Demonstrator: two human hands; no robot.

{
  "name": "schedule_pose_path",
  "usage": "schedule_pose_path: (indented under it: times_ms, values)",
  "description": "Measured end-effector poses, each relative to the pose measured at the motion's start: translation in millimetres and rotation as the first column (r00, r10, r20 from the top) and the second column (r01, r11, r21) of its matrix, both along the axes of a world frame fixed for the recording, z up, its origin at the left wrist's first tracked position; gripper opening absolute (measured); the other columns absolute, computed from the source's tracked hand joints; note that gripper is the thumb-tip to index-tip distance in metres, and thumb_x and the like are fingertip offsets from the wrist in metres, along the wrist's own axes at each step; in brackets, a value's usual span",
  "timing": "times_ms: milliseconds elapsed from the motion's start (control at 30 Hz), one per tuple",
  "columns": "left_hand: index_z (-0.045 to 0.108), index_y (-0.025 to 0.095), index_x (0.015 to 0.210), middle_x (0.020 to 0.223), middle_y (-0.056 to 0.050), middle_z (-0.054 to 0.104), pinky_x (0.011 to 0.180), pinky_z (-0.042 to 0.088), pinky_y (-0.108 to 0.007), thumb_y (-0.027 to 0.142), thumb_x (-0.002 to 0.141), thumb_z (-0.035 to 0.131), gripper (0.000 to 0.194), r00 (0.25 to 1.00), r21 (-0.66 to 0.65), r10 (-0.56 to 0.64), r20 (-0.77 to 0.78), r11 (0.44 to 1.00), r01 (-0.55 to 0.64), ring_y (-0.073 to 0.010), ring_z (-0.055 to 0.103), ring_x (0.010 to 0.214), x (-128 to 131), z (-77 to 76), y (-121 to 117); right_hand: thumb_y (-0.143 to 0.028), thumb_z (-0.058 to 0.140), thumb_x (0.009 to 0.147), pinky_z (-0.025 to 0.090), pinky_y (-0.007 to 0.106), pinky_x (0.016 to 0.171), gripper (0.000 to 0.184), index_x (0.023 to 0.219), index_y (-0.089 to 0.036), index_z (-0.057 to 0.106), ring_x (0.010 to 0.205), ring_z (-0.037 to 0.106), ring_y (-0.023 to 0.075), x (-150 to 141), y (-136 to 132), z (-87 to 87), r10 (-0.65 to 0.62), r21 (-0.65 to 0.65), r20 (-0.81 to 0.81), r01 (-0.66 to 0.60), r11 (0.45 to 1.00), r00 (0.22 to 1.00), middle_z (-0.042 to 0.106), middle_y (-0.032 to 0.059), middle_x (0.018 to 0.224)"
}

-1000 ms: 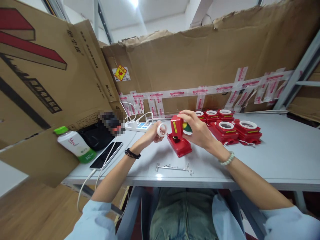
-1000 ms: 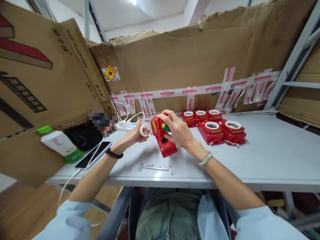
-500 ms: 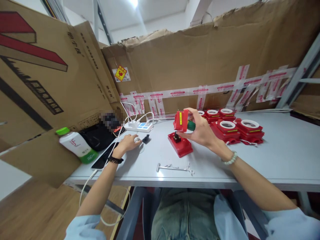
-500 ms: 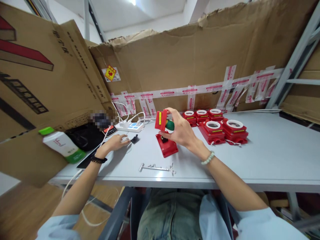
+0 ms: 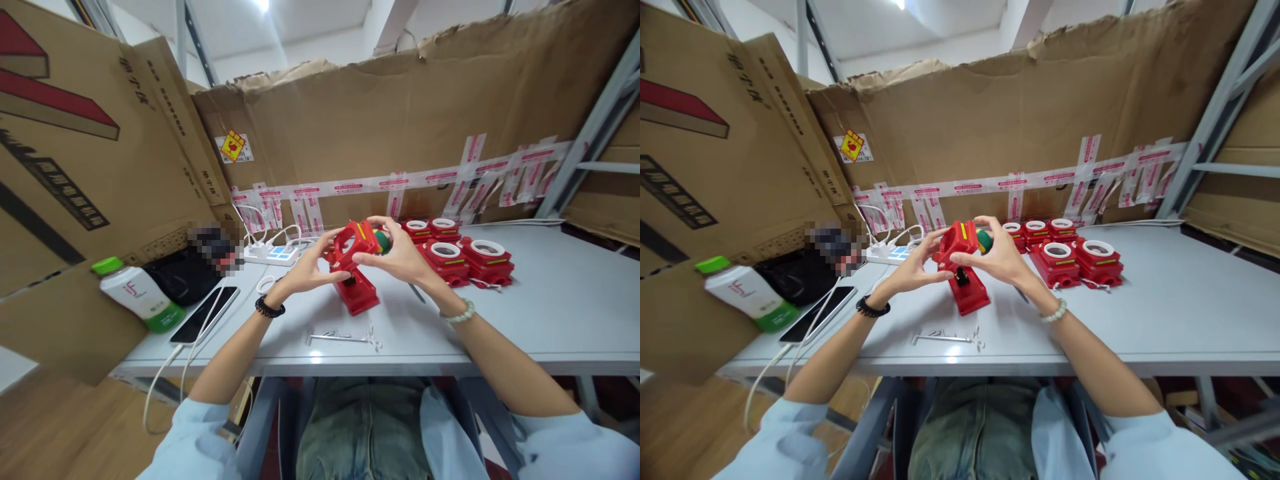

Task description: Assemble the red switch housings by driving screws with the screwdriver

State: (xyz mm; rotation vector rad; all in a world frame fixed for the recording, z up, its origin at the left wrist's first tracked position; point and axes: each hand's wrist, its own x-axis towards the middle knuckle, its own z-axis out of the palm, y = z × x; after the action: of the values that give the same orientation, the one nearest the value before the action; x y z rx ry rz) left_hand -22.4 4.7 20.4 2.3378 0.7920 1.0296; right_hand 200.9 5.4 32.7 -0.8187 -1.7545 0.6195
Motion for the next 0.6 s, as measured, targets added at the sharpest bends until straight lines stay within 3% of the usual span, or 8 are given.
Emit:
schedule_pose_path:
  times_ms: [133,300,433,600]
  values:
    - [0.041,0.025,0.140,0.141,-0.012,0.050,0.099,0.046,-0.039,0.029,0.073,0.074,0.074,0.986,-0.014,0.040,-0.160,0.999,-0.043,-0.0263,0.055,0.120,-16,-4.1,16,-0.050,0.081,0.062,0.054,0.036,0.074,0.075,0.121,-0.018,0.049,0.077,0.068,0.0211,17,8,5.4,-0.138,-0.068,-0.044,0.135,0.988,0.989,0.069,0.0024,0.079]
    - [0.052,0.024,0.132,0.124,-0.007,0.062,0.098,0.045,-0.042,0.018,0.065,0.073,0.071,0.922,-0.082,-0.093,-0.375,0.994,0.067,-0.0248,0.059,0.108,-9,1.3,30,-0.050,0.080,0.062,0.052,0.034,0.073,0.065,0.112,-0.017,0.055,0.079,0.065,0.0206,23,6,7.4,-0.038,-0.154,0.195,0.069,0.986,0.980,0.070,0.0056,0.086]
    - [0.055,0.025,0.129,0.124,-0.007,0.063,0.100,0.043,-0.042,0.014,0.061,0.072,0.071,0.867,-0.193,-0.194,-0.459,0.974,0.115,-0.0270,0.059,0.113,-1,8.8,43,-0.056,0.079,0.059,0.049,0.033,0.072,0.071,0.115,-0.018,0.058,0.087,0.063,0.0227,17,1,1.8,-0.012,-0.151,0.488,0.098,0.984,0.873,0.068,0.0089,0.102]
    - [0.059,0.028,0.128,0.147,-0.009,0.045,0.109,0.036,-0.046,0.020,0.057,0.079,0.074,0.849,-0.203,-0.102,-0.519,0.979,-0.006,-0.0331,0.040,0.138,-7,14.2,57,-0.055,0.075,0.062,0.041,0.029,0.060,0.055,0.100,-0.019,0.060,0.073,0.058,0.0199,12,2,-7.1,0.031,-0.131,0.687,0.081,0.988,0.726,0.066,0.0038,0.088]
